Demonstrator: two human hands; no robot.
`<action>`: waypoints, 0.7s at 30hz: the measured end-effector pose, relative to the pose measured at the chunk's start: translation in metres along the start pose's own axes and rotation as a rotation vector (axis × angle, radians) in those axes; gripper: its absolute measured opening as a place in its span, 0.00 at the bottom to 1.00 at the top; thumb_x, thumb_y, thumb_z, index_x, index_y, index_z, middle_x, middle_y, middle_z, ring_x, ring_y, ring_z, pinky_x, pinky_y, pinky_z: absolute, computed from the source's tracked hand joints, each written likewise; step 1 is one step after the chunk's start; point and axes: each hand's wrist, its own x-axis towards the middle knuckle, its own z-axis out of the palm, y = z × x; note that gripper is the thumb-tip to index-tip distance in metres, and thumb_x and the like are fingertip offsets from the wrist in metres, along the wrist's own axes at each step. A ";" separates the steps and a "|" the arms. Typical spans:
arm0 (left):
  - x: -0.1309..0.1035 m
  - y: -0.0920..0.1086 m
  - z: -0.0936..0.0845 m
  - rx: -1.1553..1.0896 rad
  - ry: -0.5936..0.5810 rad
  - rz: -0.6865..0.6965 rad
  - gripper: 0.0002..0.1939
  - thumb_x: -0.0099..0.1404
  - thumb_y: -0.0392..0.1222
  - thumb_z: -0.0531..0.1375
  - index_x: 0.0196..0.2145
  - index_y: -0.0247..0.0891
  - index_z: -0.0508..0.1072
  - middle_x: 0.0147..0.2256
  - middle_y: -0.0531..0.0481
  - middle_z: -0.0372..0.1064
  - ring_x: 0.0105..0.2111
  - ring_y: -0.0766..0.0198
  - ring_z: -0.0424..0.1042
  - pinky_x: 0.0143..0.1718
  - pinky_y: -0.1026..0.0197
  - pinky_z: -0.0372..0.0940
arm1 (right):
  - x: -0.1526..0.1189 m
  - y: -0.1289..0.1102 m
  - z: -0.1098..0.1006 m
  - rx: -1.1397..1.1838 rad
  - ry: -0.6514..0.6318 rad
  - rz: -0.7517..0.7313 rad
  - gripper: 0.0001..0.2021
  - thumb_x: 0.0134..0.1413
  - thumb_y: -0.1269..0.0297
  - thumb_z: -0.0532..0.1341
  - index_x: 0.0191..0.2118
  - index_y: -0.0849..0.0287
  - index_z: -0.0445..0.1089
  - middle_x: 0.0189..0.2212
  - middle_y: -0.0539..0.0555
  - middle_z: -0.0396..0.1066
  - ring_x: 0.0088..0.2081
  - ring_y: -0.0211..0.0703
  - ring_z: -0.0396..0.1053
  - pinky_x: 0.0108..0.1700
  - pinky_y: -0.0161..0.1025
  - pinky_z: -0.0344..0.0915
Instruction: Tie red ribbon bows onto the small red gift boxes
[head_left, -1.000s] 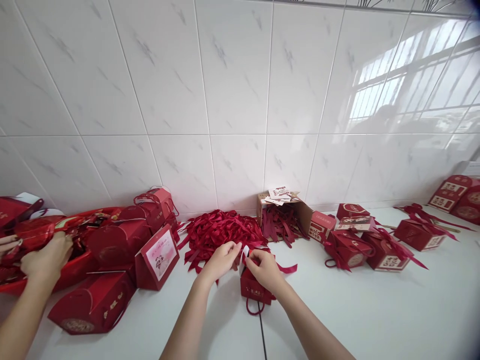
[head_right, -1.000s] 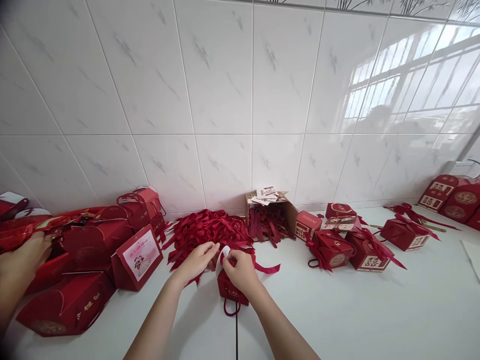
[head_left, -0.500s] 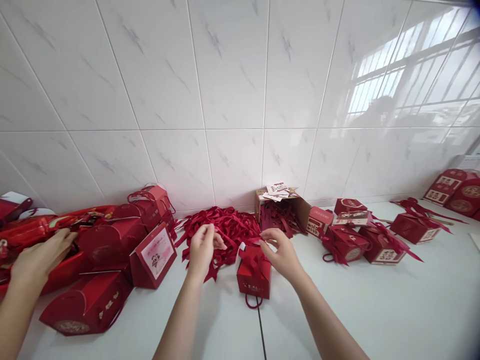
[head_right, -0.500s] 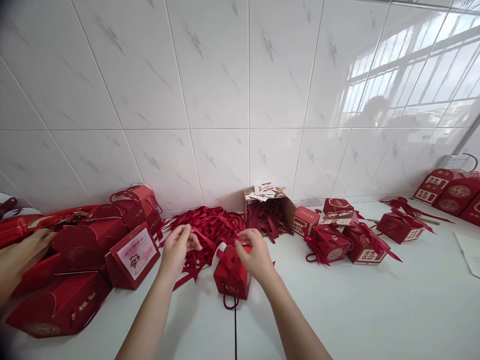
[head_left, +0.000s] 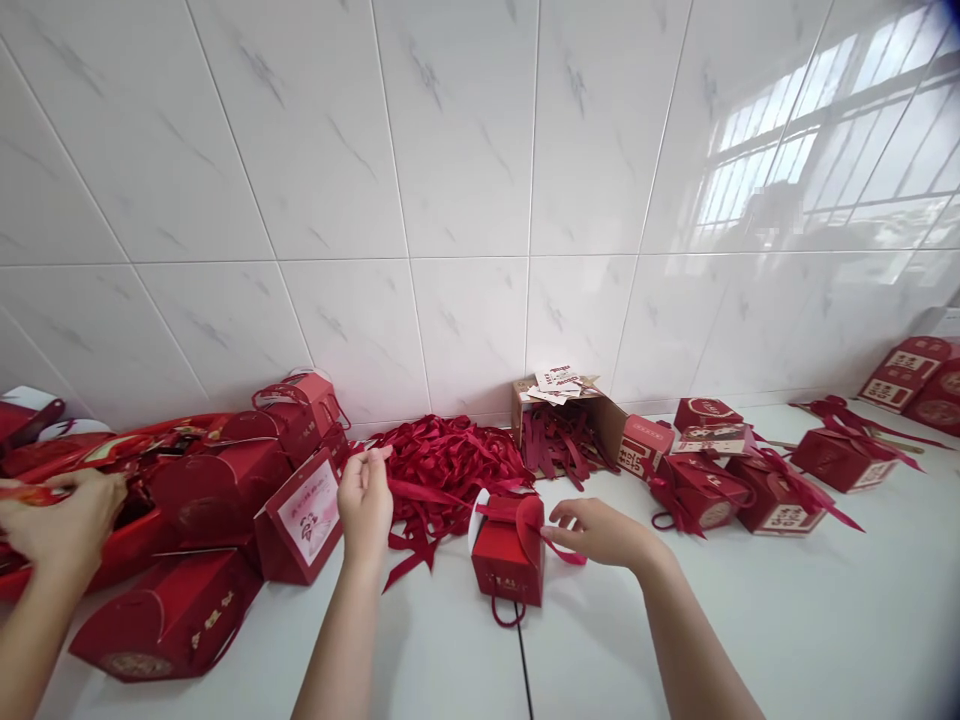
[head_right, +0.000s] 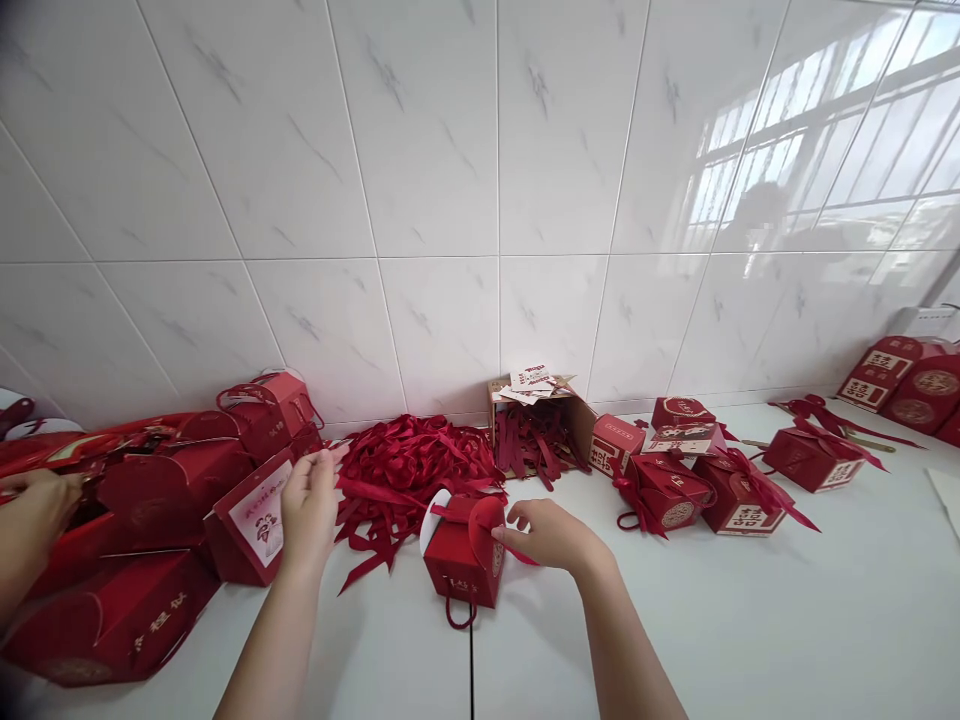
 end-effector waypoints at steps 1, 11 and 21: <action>0.000 -0.002 0.001 0.073 -0.098 -0.028 0.16 0.63 0.54 0.52 0.35 0.40 0.68 0.46 0.44 0.70 0.48 0.56 0.68 0.52 0.55 0.61 | 0.001 -0.002 0.002 0.013 0.002 -0.010 0.18 0.50 0.46 0.58 0.34 0.54 0.75 0.36 0.56 0.74 0.34 0.47 0.70 0.28 0.37 0.60; -0.030 -0.004 0.025 0.356 -0.992 -0.212 0.14 0.55 0.53 0.58 0.31 0.40 0.67 0.31 0.52 0.69 0.31 0.63 0.68 0.29 0.65 0.62 | 0.023 -0.002 0.018 0.255 -0.043 -0.109 0.14 0.44 0.56 0.64 0.20 0.58 0.63 0.19 0.46 0.64 0.23 0.35 0.59 0.26 0.33 0.54; -0.027 -0.004 0.017 0.453 -1.120 -0.309 0.22 0.52 0.63 0.59 0.29 0.39 0.64 0.24 0.55 0.61 0.21 0.68 0.60 0.20 0.67 0.53 | 0.023 -0.004 0.013 0.607 -0.188 -0.117 0.13 0.40 0.61 0.64 0.32 0.56 0.61 0.22 0.44 0.63 0.26 0.36 0.65 0.33 0.35 0.62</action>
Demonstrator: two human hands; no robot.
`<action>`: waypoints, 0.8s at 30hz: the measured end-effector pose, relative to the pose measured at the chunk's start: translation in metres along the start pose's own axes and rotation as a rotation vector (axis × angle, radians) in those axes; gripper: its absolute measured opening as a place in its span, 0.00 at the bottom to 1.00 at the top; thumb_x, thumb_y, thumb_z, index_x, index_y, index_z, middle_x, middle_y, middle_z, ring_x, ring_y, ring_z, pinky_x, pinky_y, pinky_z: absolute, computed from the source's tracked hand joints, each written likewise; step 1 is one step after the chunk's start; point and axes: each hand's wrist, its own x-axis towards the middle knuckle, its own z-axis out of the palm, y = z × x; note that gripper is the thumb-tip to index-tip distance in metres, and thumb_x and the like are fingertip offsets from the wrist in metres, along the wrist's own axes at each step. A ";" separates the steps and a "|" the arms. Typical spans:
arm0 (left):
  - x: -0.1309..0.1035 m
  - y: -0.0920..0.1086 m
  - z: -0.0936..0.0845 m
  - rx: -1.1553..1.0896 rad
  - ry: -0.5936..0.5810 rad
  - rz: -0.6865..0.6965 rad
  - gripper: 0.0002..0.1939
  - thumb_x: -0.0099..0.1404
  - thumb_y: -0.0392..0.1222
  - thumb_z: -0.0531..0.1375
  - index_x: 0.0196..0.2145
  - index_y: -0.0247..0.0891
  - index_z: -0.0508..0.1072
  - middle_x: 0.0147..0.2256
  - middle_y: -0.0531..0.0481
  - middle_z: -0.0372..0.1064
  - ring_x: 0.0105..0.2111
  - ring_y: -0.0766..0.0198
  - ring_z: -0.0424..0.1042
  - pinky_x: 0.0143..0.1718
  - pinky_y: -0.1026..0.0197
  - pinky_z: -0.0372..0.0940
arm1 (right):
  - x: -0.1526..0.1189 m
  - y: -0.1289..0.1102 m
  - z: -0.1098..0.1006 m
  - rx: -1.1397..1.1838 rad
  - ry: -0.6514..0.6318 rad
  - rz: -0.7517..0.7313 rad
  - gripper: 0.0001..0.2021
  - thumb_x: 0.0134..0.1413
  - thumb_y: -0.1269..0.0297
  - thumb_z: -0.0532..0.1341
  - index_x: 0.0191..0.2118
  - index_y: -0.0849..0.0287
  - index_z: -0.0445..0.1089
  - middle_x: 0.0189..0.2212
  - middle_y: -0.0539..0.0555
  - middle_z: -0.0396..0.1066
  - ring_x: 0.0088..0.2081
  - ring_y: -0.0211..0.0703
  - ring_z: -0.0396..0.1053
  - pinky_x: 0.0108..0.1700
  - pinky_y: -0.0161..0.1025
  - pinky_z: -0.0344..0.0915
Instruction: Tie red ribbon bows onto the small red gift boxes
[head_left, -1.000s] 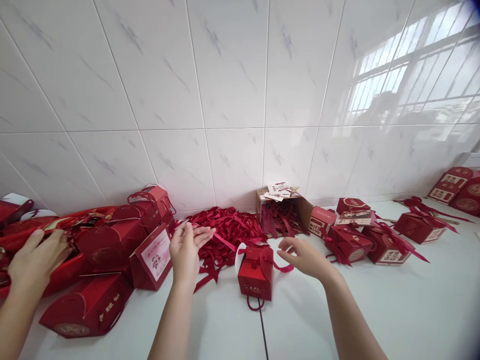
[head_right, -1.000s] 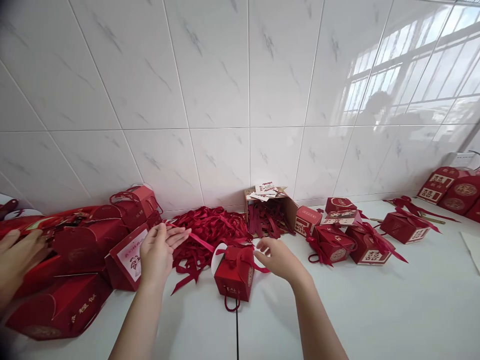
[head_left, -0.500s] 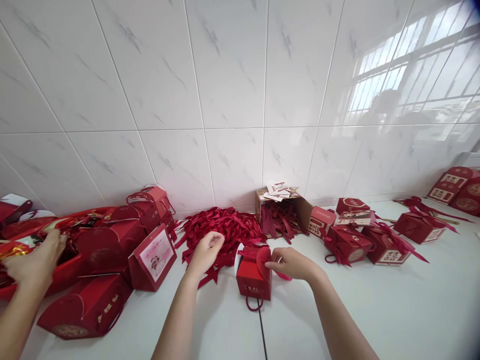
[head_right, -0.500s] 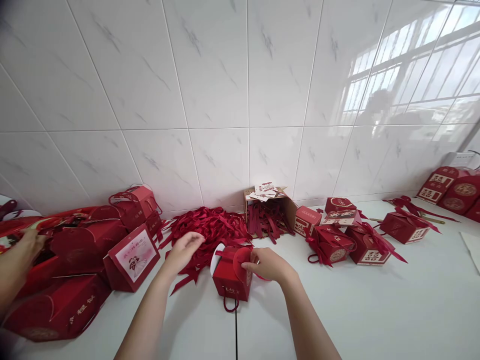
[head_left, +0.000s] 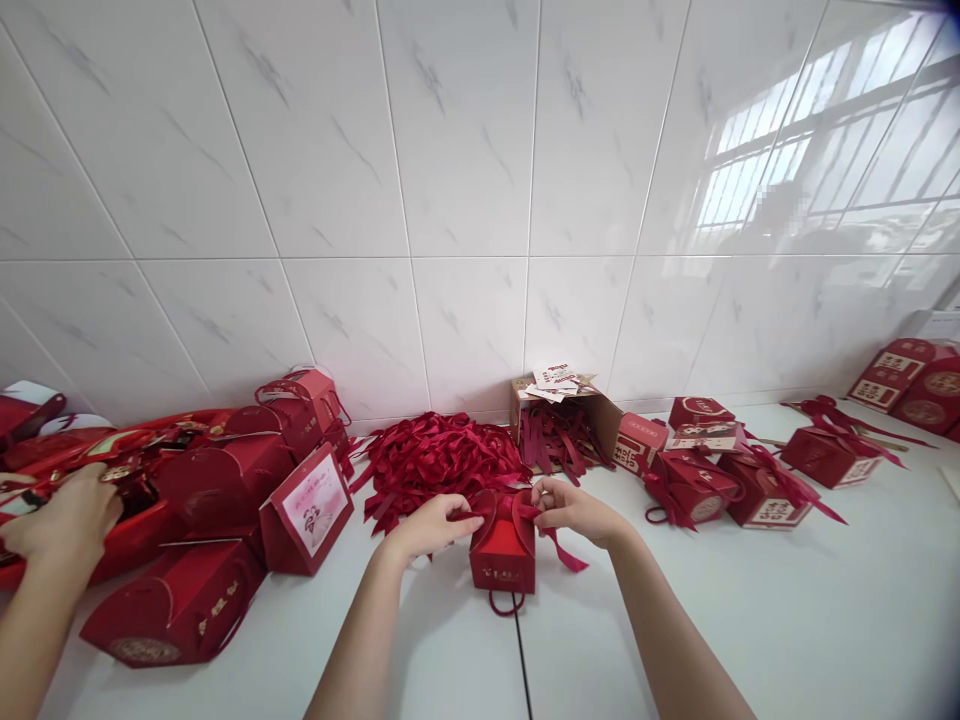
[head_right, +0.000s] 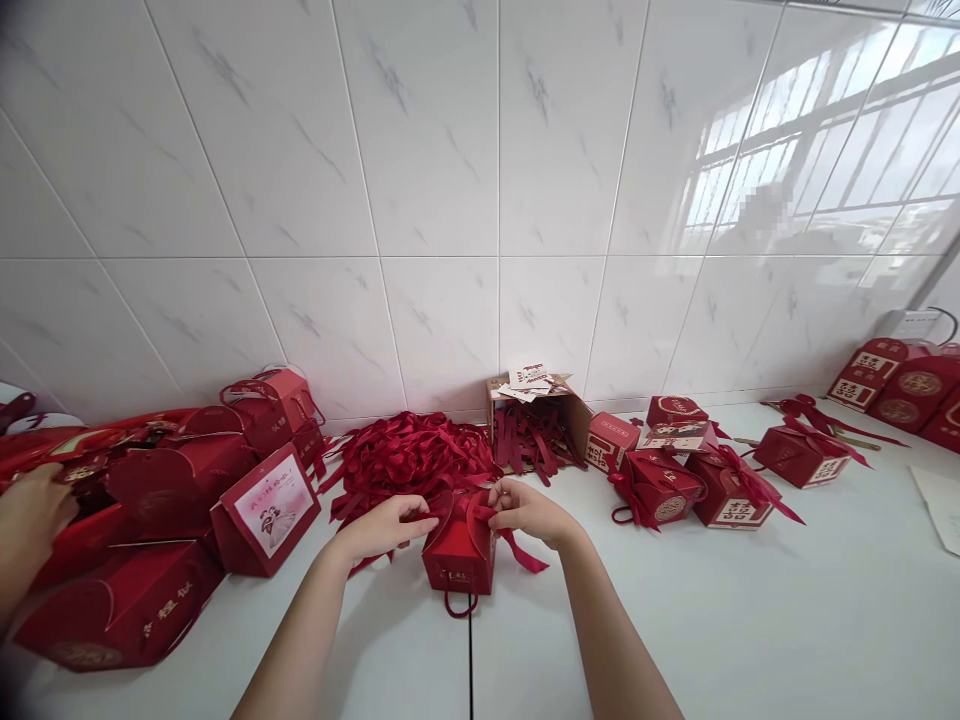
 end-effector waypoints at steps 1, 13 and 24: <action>0.000 -0.002 -0.002 -0.008 0.006 -0.011 0.24 0.51 0.65 0.58 0.28 0.39 0.65 0.24 0.55 0.61 0.22 0.67 0.59 0.21 0.67 0.53 | -0.002 -0.002 -0.001 0.013 0.000 0.003 0.13 0.41 0.61 0.64 0.34 0.56 0.61 0.22 0.43 0.62 0.25 0.36 0.64 0.32 0.35 0.61; 0.002 0.003 -0.003 -0.110 0.150 0.125 0.22 0.54 0.62 0.58 0.24 0.38 0.63 0.23 0.55 0.63 0.25 0.66 0.63 0.27 0.66 0.57 | -0.015 -0.016 -0.009 -0.228 0.241 0.053 0.12 0.49 0.54 0.60 0.34 0.57 0.65 0.20 0.45 0.65 0.23 0.35 0.60 0.25 0.32 0.53; 0.000 -0.015 -0.020 0.010 0.231 0.237 0.06 0.52 0.40 0.60 0.25 0.37 0.66 0.24 0.54 0.65 0.26 0.66 0.64 0.28 0.64 0.57 | -0.019 -0.016 -0.009 -0.417 0.317 0.125 0.10 0.43 0.59 0.63 0.31 0.58 0.66 0.19 0.45 0.64 0.23 0.36 0.59 0.23 0.32 0.52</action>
